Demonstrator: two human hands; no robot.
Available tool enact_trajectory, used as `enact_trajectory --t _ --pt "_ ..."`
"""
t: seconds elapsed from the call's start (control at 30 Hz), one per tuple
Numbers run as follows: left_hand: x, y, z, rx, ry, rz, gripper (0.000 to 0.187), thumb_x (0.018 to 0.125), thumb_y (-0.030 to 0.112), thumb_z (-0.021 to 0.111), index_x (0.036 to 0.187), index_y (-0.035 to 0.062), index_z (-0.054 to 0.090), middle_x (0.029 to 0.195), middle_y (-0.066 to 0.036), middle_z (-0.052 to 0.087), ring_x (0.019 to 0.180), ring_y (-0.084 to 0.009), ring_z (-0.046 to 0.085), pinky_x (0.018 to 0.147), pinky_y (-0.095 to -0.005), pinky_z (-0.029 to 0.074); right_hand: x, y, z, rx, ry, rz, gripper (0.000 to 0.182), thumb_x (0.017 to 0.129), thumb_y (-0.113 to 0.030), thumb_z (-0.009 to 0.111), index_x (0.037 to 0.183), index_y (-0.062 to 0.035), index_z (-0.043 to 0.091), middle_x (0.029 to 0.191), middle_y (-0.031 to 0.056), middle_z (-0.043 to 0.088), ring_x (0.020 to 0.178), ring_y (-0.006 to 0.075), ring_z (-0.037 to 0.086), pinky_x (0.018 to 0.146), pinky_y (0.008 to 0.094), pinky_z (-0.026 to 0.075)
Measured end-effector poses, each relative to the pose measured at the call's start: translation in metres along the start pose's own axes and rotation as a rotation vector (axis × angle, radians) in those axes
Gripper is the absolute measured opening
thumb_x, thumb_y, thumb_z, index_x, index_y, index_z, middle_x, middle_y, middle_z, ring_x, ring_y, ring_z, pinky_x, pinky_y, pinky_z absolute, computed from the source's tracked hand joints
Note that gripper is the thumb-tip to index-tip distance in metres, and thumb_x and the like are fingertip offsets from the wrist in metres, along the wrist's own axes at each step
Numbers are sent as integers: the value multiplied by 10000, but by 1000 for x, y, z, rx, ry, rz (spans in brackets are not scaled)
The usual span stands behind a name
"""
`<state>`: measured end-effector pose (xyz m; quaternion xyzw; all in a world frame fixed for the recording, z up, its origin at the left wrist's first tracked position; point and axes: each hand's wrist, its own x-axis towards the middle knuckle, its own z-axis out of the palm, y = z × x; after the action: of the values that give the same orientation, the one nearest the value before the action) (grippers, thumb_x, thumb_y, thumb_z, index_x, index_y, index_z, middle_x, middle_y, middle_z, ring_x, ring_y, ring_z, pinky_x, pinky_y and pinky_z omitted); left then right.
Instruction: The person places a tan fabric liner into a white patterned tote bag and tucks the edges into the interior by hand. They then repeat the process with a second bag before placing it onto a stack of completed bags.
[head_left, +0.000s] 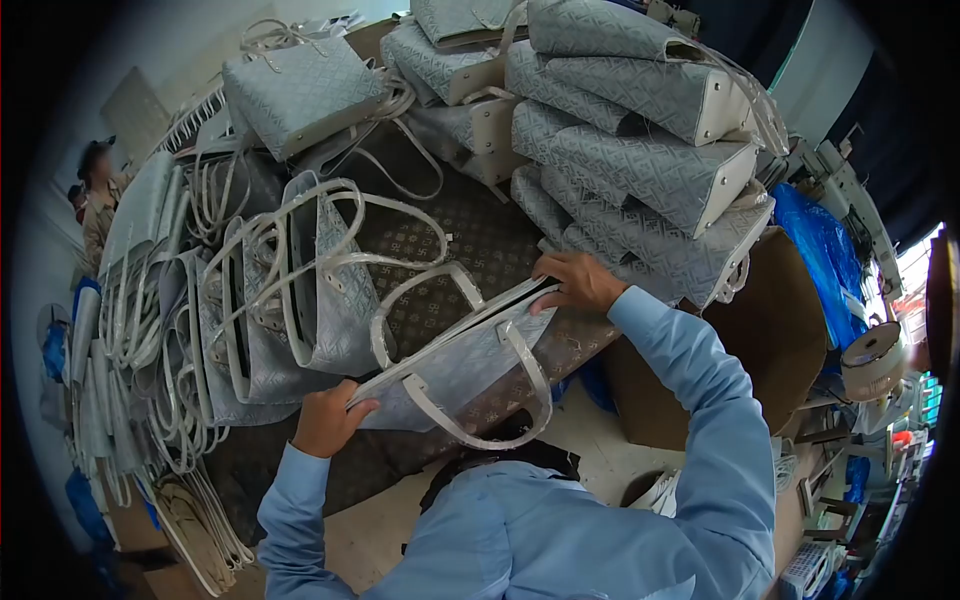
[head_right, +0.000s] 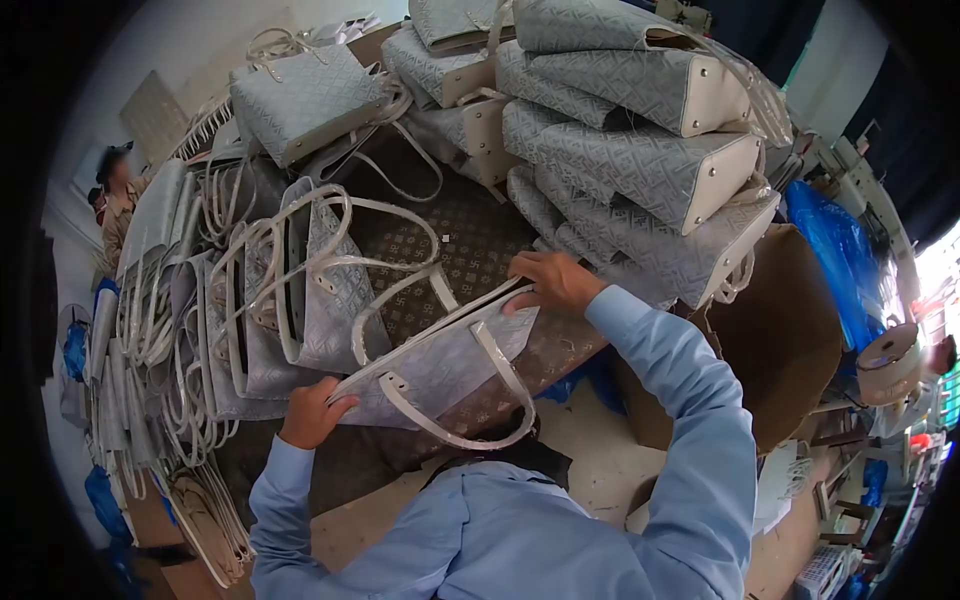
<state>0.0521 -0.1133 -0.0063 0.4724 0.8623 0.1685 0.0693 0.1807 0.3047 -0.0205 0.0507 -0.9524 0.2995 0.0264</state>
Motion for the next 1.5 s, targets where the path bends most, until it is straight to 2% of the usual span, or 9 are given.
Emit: enact_trajectory --t 0.2,0.47,0.57,0.63,0.73,1.27,1.4,1.47,1.5 --pt "-6 1 4 -110 171 69 322 766 296 740 871 20 610 745 -173 628 677 -374 618 554 -406 470 -19 -3 12 407 243 66 364 739 -284 785 982 -61 629 1019 70 653 991 217 619 871 351 478" --pt "-8 2 -9 -205 50 3 341 785 291 726 973 19 641 808 -178 649 728 -359 640 584 -384 494 -8 13 60 1013 477 -50 313 796 -317 738 867 -36 618 925 99 664 965 234 628 882 378 478" --pt "14 45 -45 104 -136 -14 328 801 285 715 979 17 646 851 -171 664 744 -349 649 598 -382 505 -5 -3 61 964 654 -77 481 905 -492 545 834 -23 622 870 103 656 895 228 628 852 359 481" --pt "41 75 -46 -19 287 215 331 811 278 706 997 11 642 891 -169 673 759 -342 657 626 -383 518 1 -4 74 1068 843 80 698 936 -626 312 819 -13 624 815 103 642 804 208 617 804 322 481" --pt "118 122 -14 -66 250 344 301 826 261 675 984 10 627 831 -169 667 744 -348 652 621 -403 518 5 -14 70 1211 885 270 757 940 -640 221 821 -9 622 775 92 628 729 183 600 755 286 476" --pt "220 145 79 -237 -65 335 326 928 263 496 770 -6 589 754 -232 613 710 -432 588 623 -515 447 24 -4 74 772 1182 337 595 994 -449 344 665 -2 556 603 42 533 590 135 488 578 291 388" --pt "187 145 48 -78 -141 270 305 925 279 509 1019 -3 576 855 -254 638 824 -403 628 734 -489 502 20 -11 71 836 1076 332 597 1002 -453 298 718 -8 579 650 55 544 639 148 504 613 300 385" --pt "145 121 25 209 451 715 385 891 234 576 1175 -23 531 1045 -247 618 1004 -371 606 841 -446 495 11 -6 67 779 972 251 603 1004 -462 285 745 -6 582 678 56 553 660 145 502 637 296 383" --pt "118 109 9 124 422 570 426 873 202 600 1222 -23 506 1120 -228 594 1061 -361 582 880 -435 479 7 -7 63 744 913 180 610 1003 -475 285 761 0 581 687 57 558 666 145 498 651 297 383"
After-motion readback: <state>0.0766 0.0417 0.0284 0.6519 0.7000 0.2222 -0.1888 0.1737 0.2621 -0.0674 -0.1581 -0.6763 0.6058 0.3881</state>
